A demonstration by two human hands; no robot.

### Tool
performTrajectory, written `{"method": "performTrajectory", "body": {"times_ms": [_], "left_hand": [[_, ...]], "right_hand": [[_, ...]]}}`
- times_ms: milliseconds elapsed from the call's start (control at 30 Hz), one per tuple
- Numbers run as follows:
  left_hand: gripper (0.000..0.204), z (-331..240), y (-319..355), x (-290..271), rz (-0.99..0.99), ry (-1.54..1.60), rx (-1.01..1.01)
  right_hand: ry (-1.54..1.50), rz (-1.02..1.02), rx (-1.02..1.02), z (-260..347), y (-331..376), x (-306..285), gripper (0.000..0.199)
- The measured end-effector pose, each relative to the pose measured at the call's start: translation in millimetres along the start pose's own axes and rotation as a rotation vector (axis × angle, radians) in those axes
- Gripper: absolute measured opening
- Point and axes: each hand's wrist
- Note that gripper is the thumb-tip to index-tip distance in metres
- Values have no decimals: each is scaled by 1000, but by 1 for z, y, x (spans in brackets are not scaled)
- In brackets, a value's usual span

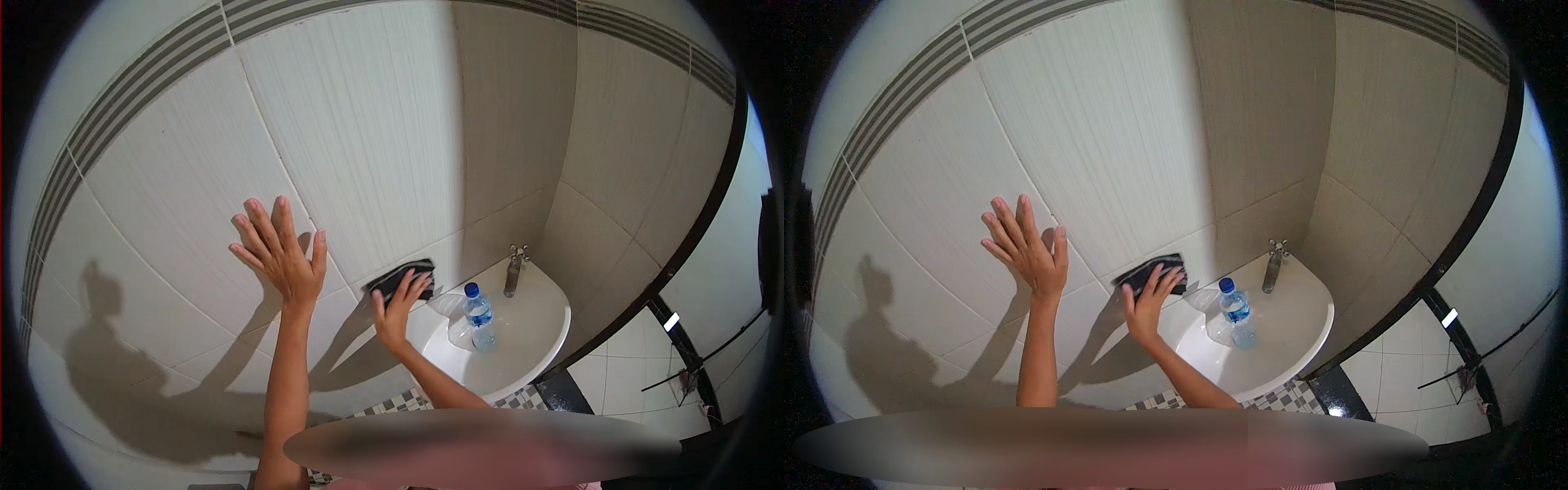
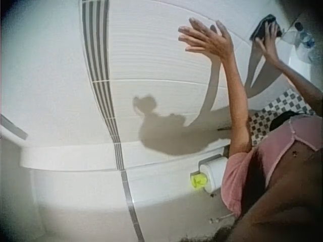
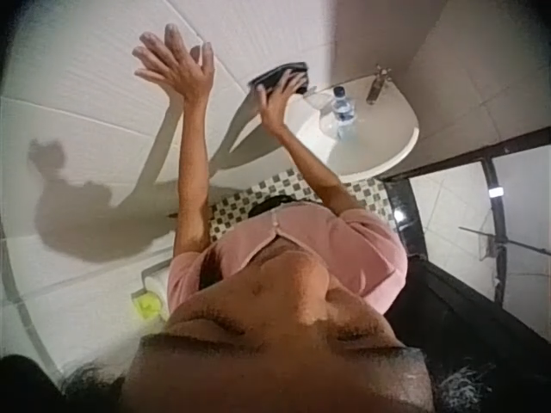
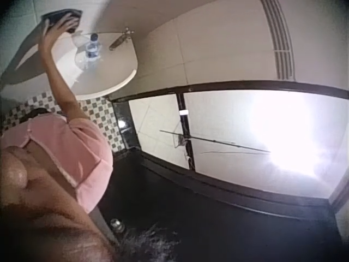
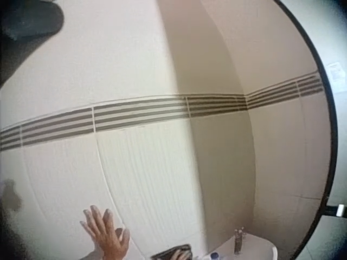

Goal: Cleaning the tiled wall in a bathroom using a cloth.

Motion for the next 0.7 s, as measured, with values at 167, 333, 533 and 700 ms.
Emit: {"method": "performTrajectory", "body": {"times_ms": [167,333,533,700], "left_hand": [[62,10,20,-36,-116,502,10],[56,33,49,-77,-200,504,52],[49,61,58,-91,-239,547,76],[45,89,80,-99,-228,576,76]], "right_hand": [[-5,-71,15,-14,-38,-4,76],[-15,-286,184,-33,-112,-22,68],[-68,-245,474,-43,-48,9,72],[-7,-34,286,2,75,54,74]]}}
Point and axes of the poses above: each hand's wrist, its own y-axis away from the middle knuckle, its own x-axis out of the palm, z = x × y, and after that the axes turned 14 degrees about x, right-handed
